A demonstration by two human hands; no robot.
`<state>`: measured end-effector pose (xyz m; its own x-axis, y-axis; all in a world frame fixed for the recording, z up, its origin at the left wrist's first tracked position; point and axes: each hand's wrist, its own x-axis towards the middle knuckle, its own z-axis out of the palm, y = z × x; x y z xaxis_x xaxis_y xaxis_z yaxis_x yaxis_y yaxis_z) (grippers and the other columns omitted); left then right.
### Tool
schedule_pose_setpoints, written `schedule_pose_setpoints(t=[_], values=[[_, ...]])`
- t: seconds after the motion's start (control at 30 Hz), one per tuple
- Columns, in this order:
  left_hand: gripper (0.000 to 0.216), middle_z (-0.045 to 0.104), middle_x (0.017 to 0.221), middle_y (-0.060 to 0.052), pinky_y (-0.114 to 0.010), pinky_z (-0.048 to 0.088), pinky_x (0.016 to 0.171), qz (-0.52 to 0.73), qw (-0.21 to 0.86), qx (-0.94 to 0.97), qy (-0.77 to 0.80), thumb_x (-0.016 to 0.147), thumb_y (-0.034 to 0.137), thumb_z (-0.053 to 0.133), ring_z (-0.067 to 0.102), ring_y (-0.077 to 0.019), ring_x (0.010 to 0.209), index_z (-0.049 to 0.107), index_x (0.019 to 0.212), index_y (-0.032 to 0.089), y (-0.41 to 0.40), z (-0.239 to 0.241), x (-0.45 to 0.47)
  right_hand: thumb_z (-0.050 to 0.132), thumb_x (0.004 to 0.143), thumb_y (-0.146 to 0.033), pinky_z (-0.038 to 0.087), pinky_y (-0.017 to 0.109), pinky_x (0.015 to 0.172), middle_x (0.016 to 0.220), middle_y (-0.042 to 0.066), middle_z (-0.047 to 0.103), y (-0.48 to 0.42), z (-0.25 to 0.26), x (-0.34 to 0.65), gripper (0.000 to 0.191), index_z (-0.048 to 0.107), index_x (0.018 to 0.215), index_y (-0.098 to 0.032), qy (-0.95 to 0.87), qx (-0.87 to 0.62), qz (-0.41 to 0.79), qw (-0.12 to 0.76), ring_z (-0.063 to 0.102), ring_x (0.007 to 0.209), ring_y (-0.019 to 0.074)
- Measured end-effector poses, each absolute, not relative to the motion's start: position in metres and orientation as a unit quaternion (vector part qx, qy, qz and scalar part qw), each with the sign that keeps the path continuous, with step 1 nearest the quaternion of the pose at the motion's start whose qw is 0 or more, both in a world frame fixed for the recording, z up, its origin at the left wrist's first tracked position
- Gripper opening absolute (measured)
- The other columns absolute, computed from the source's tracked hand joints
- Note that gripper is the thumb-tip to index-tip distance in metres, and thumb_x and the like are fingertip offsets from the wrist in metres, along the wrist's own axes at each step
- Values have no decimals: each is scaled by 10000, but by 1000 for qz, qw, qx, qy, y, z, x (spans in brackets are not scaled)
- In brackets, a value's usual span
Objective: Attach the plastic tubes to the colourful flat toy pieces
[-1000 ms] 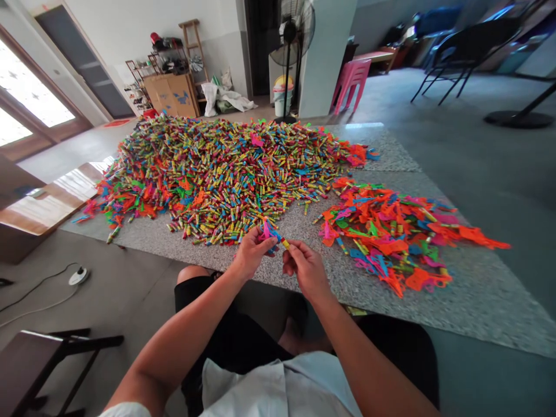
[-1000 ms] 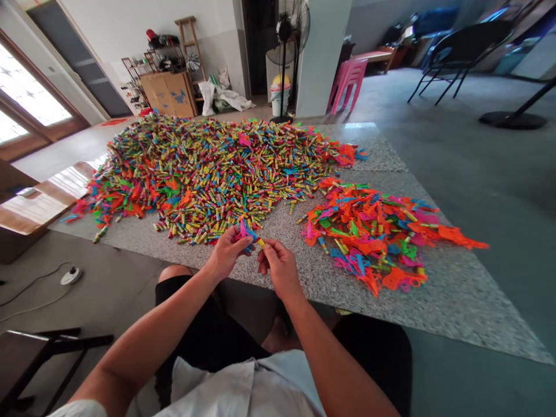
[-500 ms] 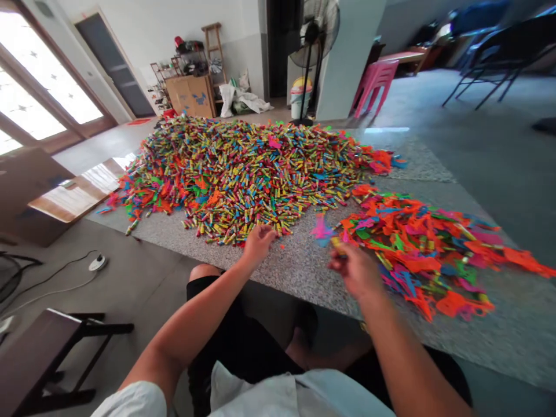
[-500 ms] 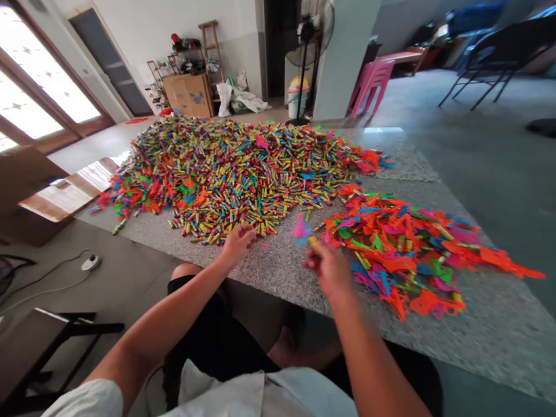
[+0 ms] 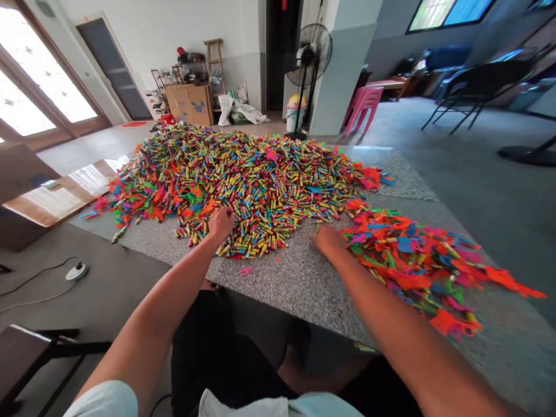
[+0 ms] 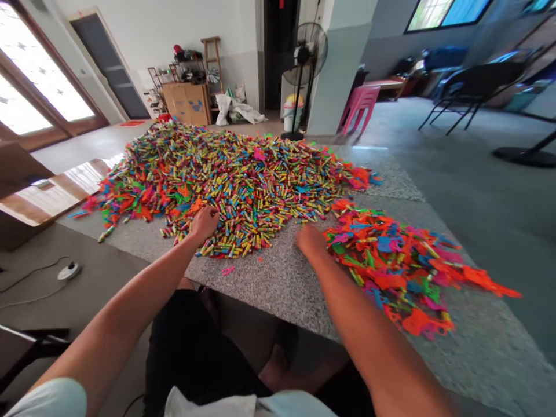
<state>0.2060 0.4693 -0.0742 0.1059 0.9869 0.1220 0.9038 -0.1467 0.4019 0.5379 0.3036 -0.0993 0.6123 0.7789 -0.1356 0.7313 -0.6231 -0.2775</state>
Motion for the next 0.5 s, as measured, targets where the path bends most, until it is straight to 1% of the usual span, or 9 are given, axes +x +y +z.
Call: schedule_pose_setpoints(t=[0.1, 0.17, 0.27, 0.33, 0.37, 0.43, 0.5], values=[[339, 713, 1315, -119, -378, 495, 994, 187, 101, 731, 649, 1002, 364, 552, 675, -293, 1191, 716, 1275, 249, 488, -65, 200, 551, 999, -238, 547, 465, 977, 1258, 346, 723, 323, -97, 543, 409, 767, 1250, 2, -413, -898, 135, 74, 730, 1188, 404], [379, 696, 1352, -130, -380, 495, 1010, 184, 94, 728, 653, 992, 355, 564, 665, -300, 1227, 700, 1327, 241, 505, -60, 196, 544, 984, -195, 554, 469, 948, 1221, 352, 732, 327, -96, 541, 388, 783, 1215, 5, -422, -894, 136, 63, 742, 1162, 410], [427, 658, 1414, -165, -405, 490, 1037, 182, 89, 706, 679, 983, 353, 574, 635, -329, 1299, 675, 1381, 235, 536, -53, 187, 531, 996, -235, 550, 437, 935, 1205, 296, 755, 315, -102, 530, 368, 792, 1182, -53, -472, -871, 121, 72, 742, 1155, 377], [441, 656, 1409, -208, -435, 493, 1025, 173, 99, 677, 708, 945, 362, 630, 632, -367, 1303, 691, 1353, 203, 556, -50, 177, 518, 1000, -299, 545, 417, 933, 1168, 240, 774, 294, -113, 518, 360, 783, 1139, -98, -518, -842, 101, 110, 744, 1120, 343], [440, 673, 1373, -229, -443, 498, 1006, 163, 109, 665, 720, 916, 377, 672, 643, -386, 1281, 713, 1307, 180, 565, -49, 170, 518, 986, -326, 545, 411, 925, 1114, 212, 785, 280, -121, 511, 347, 778, 1089, -120, -535, -827, 98, 142, 749, 1073, 326], [418, 730, 1224, -247, -437, 506, 952, 139, 134, 656, 730, 859, 428, 749, 681, -402, 1197, 759, 1162, 141, 578, -50, 155, 526, 947, -388, 551, 395, 894, 997, 156, 795, 248, -135, 498, 318, 759, 980, -174, -553, -794, 129, 218, 752, 973, 296], [396, 763, 1024, -206, -404, 509, 893, 116, 164, 657, 727, 821, 492, 792, 715, -378, 1086, 777, 1006, 142, 584, -54, 139, 539, 903, -459, 560, 391, 866, 946, 119, 794, 217, -146, 486, 313, 737, 936, -219, -545, -769, 178, 282, 748, 911, 284]])
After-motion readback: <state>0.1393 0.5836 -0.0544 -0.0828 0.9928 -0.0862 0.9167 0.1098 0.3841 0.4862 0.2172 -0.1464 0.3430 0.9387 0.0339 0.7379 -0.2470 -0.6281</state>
